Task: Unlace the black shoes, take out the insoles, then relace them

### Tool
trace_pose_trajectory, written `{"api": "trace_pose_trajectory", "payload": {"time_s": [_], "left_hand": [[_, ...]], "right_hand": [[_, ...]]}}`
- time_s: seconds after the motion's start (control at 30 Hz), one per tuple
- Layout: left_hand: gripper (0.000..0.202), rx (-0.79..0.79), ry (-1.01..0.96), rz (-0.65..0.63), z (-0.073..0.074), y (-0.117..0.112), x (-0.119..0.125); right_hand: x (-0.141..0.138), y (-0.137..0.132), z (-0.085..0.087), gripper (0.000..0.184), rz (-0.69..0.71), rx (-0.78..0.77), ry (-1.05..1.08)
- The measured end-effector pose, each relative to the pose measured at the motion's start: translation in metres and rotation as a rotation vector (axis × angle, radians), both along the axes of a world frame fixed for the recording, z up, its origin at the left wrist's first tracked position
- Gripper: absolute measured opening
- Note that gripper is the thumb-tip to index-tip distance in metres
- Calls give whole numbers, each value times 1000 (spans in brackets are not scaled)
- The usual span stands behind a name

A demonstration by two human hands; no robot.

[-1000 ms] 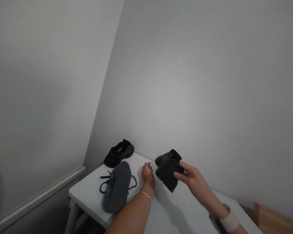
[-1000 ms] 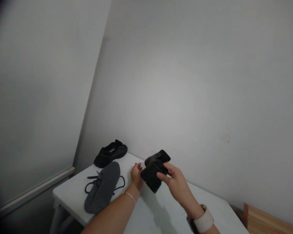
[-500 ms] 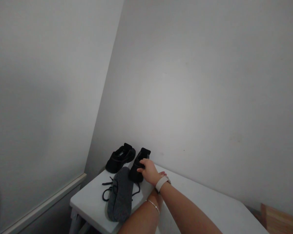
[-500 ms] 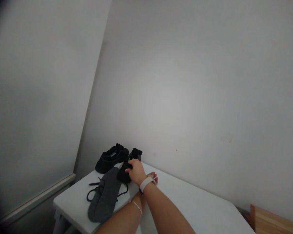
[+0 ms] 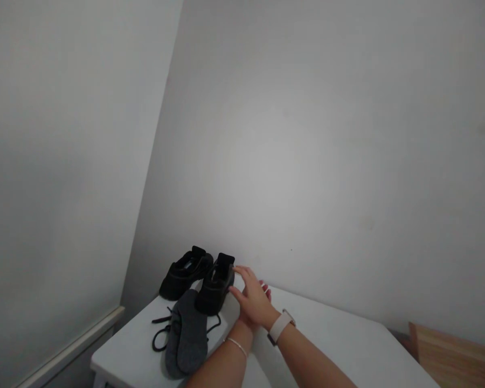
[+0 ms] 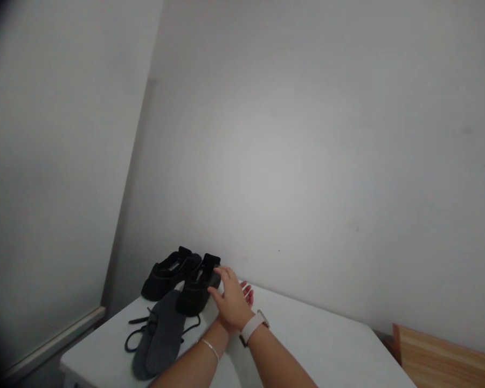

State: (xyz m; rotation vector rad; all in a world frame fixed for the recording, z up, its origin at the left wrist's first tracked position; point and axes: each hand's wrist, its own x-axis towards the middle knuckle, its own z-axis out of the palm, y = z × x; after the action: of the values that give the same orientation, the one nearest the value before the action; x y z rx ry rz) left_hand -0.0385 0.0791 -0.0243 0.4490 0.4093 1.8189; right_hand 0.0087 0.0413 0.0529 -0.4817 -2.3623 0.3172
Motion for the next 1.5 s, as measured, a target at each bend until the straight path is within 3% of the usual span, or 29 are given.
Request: {"api": "trace_pose_trajectory", "payload": {"time_s": [0.17,0.23,0.3,0.37,0.43,0.7,1.17,1.37,1.5], "left_hand": [[70,8,2,-263,19,-4,16],[60,-35,16,-386,21,-7,25],[36,-77,46,-430,21,-10,33],[12,-80,73,-414,20,-14,36],[3,-43,94,-402,20,-18,37],[20,112,171,-450,29,-28,34],[24,25,295,-501,34,-28,35],[22,54,300,-532,33,-27,33],[21,102,299,-548,35,-29,32]], "right_hand": [[68,36,-41,45,-133,116,-7],[84,42,-57,47,-145,144,-79],[93,39,-63,50,-124,169,-142],[96,32,-61,52,-84,185,-185],[95,24,-55,52,-53,181,-208],[86,12,-54,51,-32,231,-151],[86,10,-55,57,14,90,-104],[85,10,-57,58,-8,141,-90],[80,6,-59,60,-99,200,-78]]}}
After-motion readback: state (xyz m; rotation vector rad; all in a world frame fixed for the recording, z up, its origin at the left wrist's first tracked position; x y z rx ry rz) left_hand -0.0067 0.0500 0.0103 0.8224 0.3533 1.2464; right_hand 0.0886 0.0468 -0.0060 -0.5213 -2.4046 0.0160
